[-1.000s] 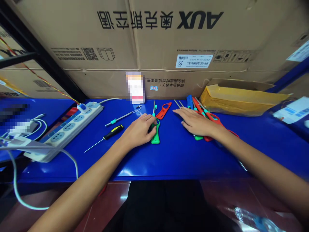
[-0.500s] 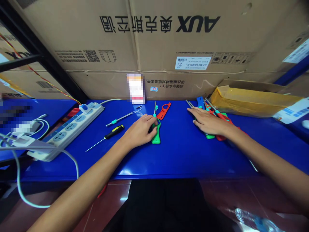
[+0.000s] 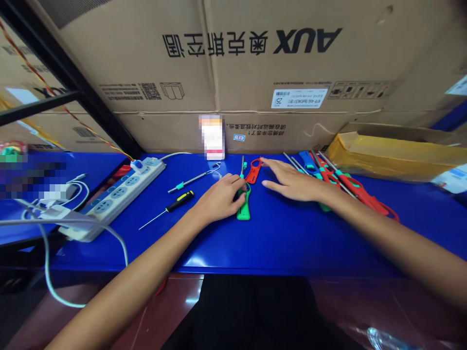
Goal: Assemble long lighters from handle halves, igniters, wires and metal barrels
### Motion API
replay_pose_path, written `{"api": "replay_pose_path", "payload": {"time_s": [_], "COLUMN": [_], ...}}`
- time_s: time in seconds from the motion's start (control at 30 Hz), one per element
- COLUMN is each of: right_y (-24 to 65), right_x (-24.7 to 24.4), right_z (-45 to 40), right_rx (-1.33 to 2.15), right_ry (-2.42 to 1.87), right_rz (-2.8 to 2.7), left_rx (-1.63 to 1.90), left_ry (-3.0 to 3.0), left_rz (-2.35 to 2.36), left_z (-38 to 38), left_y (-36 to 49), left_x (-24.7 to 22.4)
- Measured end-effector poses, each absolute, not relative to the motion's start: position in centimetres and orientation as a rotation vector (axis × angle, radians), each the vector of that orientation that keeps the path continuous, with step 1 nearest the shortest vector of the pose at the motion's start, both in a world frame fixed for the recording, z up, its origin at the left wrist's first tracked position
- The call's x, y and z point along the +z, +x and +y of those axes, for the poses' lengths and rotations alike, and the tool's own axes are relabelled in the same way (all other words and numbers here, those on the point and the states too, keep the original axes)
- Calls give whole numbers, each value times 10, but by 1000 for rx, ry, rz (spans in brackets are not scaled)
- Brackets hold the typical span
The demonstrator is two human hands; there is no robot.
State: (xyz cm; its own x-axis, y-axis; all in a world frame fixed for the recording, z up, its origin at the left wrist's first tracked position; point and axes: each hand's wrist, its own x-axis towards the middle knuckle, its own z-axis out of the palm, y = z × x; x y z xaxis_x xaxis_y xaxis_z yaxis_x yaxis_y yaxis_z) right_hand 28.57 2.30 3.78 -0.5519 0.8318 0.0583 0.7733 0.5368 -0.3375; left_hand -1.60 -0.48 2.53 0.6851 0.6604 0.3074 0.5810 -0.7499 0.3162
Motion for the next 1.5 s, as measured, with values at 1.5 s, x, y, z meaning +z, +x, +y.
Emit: {"api": "replay_pose_path", "payload": {"time_s": [1.5], "right_y": [252], "right_x": [14], "right_z": [2], "right_rx": [322], "right_ry": [-601], "right_rz": [-2700], "left_rx": [1300], "left_ry": [1809], "left_rz": [950], "left_z": [-28], "left_y": [-52], "left_x": [97]}}
